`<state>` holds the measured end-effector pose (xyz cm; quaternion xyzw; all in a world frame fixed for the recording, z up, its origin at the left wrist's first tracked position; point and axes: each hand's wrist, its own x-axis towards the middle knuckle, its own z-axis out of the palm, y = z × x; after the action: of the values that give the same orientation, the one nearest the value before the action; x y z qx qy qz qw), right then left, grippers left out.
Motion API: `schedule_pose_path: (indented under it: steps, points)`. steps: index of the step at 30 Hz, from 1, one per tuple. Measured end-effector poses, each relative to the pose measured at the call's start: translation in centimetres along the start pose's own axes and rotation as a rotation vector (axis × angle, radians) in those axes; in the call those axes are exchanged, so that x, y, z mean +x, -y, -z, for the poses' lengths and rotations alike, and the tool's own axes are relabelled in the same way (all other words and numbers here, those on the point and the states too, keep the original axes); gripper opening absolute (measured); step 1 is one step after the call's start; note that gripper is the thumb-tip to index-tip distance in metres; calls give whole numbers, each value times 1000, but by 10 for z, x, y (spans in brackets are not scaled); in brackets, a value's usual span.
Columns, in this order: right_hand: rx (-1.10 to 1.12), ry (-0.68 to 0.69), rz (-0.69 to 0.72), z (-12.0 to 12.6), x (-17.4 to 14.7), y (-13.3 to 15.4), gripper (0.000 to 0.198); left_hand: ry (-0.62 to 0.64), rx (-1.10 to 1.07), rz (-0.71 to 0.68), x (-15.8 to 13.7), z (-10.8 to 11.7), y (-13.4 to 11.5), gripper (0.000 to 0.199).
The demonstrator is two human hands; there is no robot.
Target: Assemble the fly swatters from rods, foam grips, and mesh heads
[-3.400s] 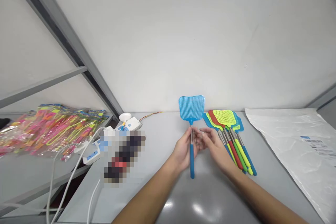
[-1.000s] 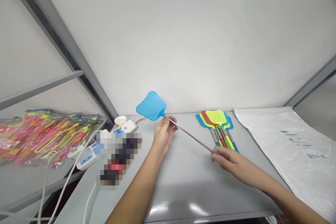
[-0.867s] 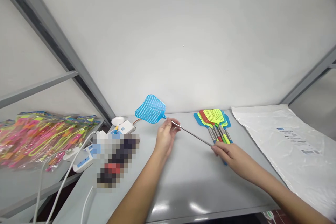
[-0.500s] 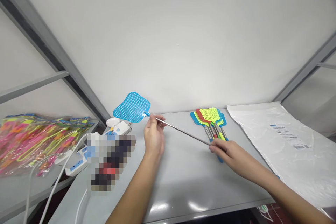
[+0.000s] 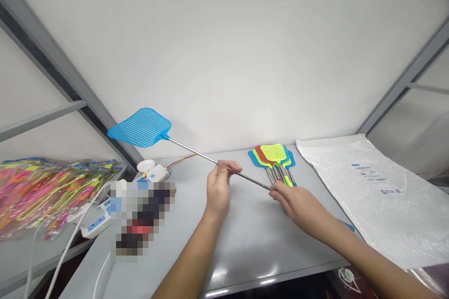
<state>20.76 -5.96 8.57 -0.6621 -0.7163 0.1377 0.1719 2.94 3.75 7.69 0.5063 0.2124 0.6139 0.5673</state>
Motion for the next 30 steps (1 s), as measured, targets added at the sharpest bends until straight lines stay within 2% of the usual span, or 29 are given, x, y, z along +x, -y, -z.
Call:
schedule_pose_path:
  steps: [4,8,11,14,18,20,21,24,25,27,30]
  points:
    - [-130,-26,-17,2,-9,-9,29,-82,-84,-23,11,1,-8,40]
    - [-226,-37,-29,4,-20,-17,28,-241,-222,-126,30,2,-20,40]
    - [-217,-54,-16,6,-28,-26,28,-240,-204,-161,41,3,-28,40]
    - [-179,-98,-37,9,-36,-42,29,-218,-209,-119,50,7,-31,40]
    - [-109,-125,-96,12,-42,-61,31,-300,-196,-165,54,14,-24,43]
    - [-54,-123,-84,11,-42,-62,31,-273,-146,-149,44,10,-11,45]
    - [-32,-118,-72,10,-40,-60,31,-217,-112,-100,35,5,-3,44]
    - [-9,-106,-40,5,-31,-48,33,109,43,133,2,-14,21,43]
    - [-16,-105,-34,4,-28,-44,34,177,59,178,-6,-18,25,44]
    - [-41,-107,-39,-1,-24,-40,33,151,55,145,-13,-22,28,46]
    - [-62,-109,-41,-7,-24,-43,31,-33,-18,-14,-7,-14,19,42]
